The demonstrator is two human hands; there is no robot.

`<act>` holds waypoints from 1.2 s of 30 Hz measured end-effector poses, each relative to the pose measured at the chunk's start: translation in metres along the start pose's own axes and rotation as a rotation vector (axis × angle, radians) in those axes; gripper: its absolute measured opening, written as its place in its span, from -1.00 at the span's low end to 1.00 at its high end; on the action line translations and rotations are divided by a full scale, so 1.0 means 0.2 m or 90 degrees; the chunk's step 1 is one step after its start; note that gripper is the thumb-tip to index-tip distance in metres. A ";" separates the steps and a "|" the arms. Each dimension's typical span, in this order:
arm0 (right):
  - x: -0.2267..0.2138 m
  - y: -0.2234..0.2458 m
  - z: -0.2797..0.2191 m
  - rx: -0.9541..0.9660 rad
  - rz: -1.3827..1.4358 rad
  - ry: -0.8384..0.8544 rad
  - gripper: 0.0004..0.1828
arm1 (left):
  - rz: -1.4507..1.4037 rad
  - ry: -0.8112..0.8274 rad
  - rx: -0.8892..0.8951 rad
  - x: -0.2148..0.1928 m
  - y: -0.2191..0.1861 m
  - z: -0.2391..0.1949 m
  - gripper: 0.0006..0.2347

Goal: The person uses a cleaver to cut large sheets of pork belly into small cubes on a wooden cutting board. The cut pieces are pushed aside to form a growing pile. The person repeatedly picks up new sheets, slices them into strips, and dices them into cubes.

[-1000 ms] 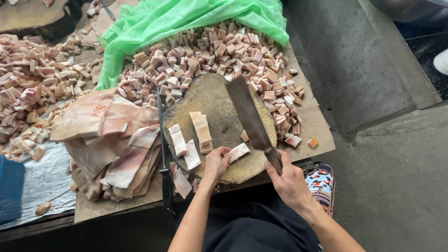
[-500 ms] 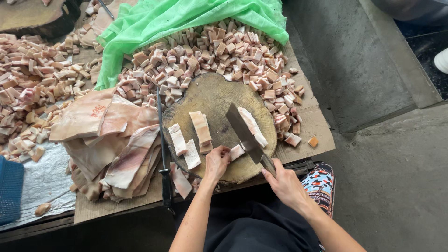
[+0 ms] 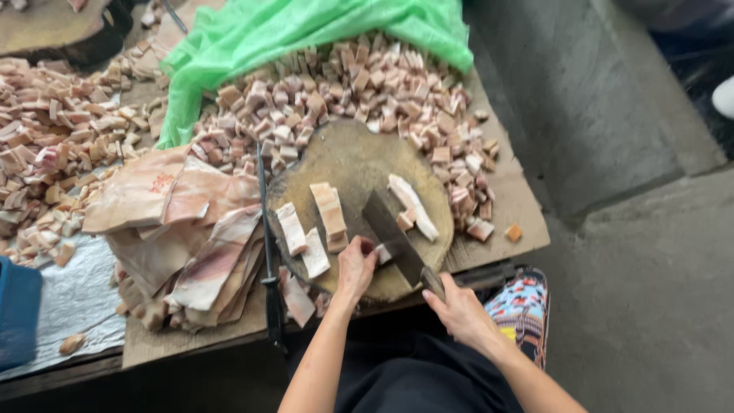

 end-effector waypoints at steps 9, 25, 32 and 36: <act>-0.39 -0.02 -0.11 0.035 0.202 -0.197 -0.59 | 0.041 -0.063 0.134 0.13 -0.16 0.33 -0.73; -0.41 -0.69 -0.26 -0.035 0.056 -0.126 -0.47 | 0.085 0.116 0.012 0.50 -0.35 0.69 -0.51; -0.19 -0.24 -0.26 -0.174 -0.044 0.001 -0.55 | 0.032 0.125 0.043 -0.18 -0.74 0.59 -0.73; -0.11 -0.13 -0.19 -0.061 -0.122 0.058 -0.56 | 0.064 0.044 0.093 -0.57 -0.92 0.40 -0.77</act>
Point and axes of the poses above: each hand's wrist, its own z-axis towards the middle knuckle, its own x-axis out of the palm, y = z × x, the point moved 8 cm from there along z, towards the middle knuckle, and after that the axes turned 13 degrees about -y, right-handed, at the moved point
